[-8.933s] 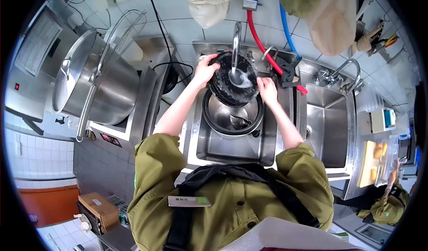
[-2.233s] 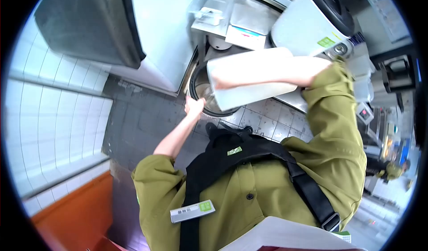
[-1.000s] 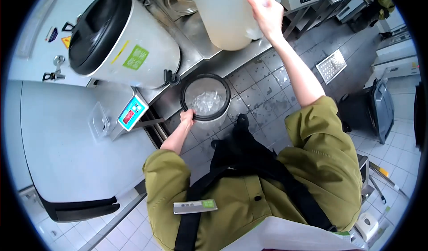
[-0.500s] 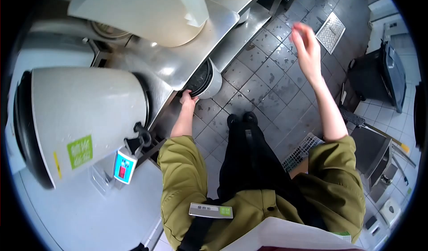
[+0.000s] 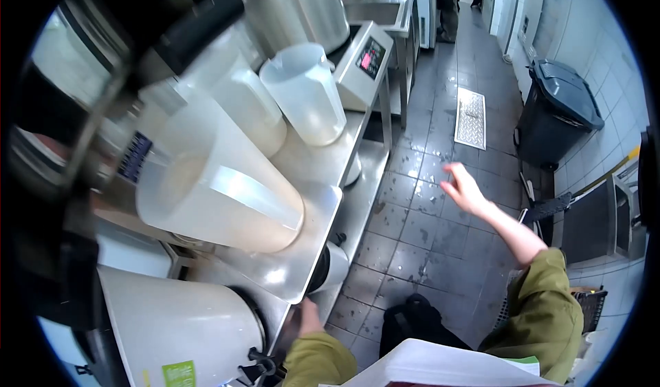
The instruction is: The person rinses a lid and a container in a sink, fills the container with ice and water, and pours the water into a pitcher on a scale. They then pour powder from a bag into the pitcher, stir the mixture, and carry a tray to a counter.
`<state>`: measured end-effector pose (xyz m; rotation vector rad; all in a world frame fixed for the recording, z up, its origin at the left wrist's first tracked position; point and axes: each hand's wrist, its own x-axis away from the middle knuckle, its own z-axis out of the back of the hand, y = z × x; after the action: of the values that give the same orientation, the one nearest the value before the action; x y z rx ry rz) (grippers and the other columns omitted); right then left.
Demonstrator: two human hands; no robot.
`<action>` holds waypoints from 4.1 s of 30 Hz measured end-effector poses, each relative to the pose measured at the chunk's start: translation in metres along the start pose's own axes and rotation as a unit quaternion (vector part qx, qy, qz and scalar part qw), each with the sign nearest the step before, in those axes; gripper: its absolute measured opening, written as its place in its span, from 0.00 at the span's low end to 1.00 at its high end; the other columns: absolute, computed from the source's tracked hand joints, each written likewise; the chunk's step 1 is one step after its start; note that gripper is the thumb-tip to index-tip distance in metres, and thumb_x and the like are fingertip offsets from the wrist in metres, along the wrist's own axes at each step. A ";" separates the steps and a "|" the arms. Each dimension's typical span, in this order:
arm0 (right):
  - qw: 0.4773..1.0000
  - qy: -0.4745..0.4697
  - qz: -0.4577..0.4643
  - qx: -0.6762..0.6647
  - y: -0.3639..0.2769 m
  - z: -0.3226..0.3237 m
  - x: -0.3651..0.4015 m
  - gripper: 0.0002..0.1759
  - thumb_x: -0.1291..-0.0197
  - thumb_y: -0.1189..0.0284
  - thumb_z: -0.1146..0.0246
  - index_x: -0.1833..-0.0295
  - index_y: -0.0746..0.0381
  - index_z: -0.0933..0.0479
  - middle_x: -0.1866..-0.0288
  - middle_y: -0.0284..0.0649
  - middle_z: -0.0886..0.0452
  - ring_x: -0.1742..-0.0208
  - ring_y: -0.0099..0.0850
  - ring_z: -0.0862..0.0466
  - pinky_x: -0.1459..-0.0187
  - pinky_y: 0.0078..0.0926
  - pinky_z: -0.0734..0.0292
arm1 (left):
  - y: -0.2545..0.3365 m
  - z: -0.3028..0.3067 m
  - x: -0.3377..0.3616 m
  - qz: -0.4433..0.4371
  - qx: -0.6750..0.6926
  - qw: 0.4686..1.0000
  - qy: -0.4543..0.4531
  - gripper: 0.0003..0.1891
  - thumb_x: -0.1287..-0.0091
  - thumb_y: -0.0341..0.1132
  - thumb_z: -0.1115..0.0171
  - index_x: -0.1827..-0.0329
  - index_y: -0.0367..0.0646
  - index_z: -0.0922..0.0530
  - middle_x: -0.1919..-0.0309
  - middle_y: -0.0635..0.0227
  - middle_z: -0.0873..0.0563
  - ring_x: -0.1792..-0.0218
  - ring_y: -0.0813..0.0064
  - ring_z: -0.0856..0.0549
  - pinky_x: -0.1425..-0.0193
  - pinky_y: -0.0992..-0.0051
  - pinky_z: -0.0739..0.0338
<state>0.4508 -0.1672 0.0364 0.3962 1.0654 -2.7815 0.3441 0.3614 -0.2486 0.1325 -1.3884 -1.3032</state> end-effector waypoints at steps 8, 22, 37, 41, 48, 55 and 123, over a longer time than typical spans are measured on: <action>0.938 0.316 0.138 -0.012 -0.152 0.104 -0.246 0.17 0.50 0.63 0.40 0.58 0.61 0.31 0.61 0.41 0.28 0.65 0.38 0.24 0.64 0.35 0.27 | -0.097 0.069 0.191 0.166 -0.238 0.939 -0.183 0.21 0.44 0.49 0.42 0.55 0.42 0.26 0.78 0.66 0.23 0.78 0.74 0.24 0.81 0.71 0.32; 0.831 0.194 0.330 0.405 -0.204 0.220 -0.507 0.16 0.47 0.70 0.47 0.52 0.60 0.28 0.61 0.40 0.21 0.55 0.36 0.22 0.53 0.27 0.29 | -0.100 0.154 0.309 0.138 -0.145 0.979 -0.041 0.14 0.41 0.40 0.45 0.55 0.44 0.26 0.72 0.68 0.21 0.73 0.76 0.22 0.73 0.75 0.28; 0.969 0.081 -0.235 -0.001 0.153 0.081 -0.156 0.32 0.58 0.47 0.36 0.65 0.69 0.25 0.71 0.49 0.21 0.69 0.41 0.21 0.63 0.36 0.29 | -0.079 0.064 0.407 0.123 -0.128 0.974 -0.140 0.14 0.37 0.31 0.54 0.49 0.40 0.29 0.64 0.65 0.19 0.66 0.77 0.20 0.67 0.80 0.27; 0.857 -0.156 -0.392 -0.296 0.101 -0.114 -0.040 0.20 0.57 0.61 0.32 0.67 0.68 0.25 0.76 0.37 0.23 0.73 0.27 0.25 0.71 0.25 0.31 | -0.100 0.115 0.416 0.184 -0.172 0.961 -0.115 0.14 0.37 0.32 0.52 0.49 0.39 0.29 0.66 0.65 0.18 0.67 0.78 0.20 0.68 0.81 0.28; 0.656 -0.308 -0.397 -0.563 -0.079 -0.311 0.032 0.19 0.47 0.57 0.40 0.61 0.62 0.26 0.78 0.27 0.31 0.81 0.17 0.37 0.81 0.18 0.43 | -0.103 0.215 0.407 -0.135 -0.339 0.909 -0.199 0.14 0.39 0.41 0.45 0.57 0.40 0.24 0.69 0.69 0.19 0.70 0.79 0.21 0.68 0.81 0.28; 0.852 -0.383 -0.335 -0.127 -0.090 -0.354 0.021 0.22 0.50 0.63 0.42 0.55 0.69 0.27 0.53 0.56 0.26 0.51 0.49 0.25 0.52 0.39 0.29 | -0.140 0.217 0.405 0.167 -0.119 0.977 -0.054 0.17 0.41 0.36 0.43 0.51 0.37 0.26 0.67 0.66 0.18 0.68 0.76 0.21 0.62 0.78 0.26; 0.609 0.111 0.713 -0.328 -0.248 0.299 -0.515 0.27 0.58 0.63 0.32 0.53 0.65 0.29 0.48 0.46 0.31 0.46 0.44 0.34 0.48 0.38 0.38 | 0.617 -0.231 0.683 -0.658 0.125 0.738 0.079 0.09 0.43 0.35 0.41 0.70 0.36 0.24 0.81 0.73 0.24 0.85 0.91 0.37 0.78 0.85 0.44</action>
<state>0.8303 -0.1674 0.5577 0.9178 0.9617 -0.8519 0.6511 -0.0317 0.5588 1.6219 -1.2564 -2.1093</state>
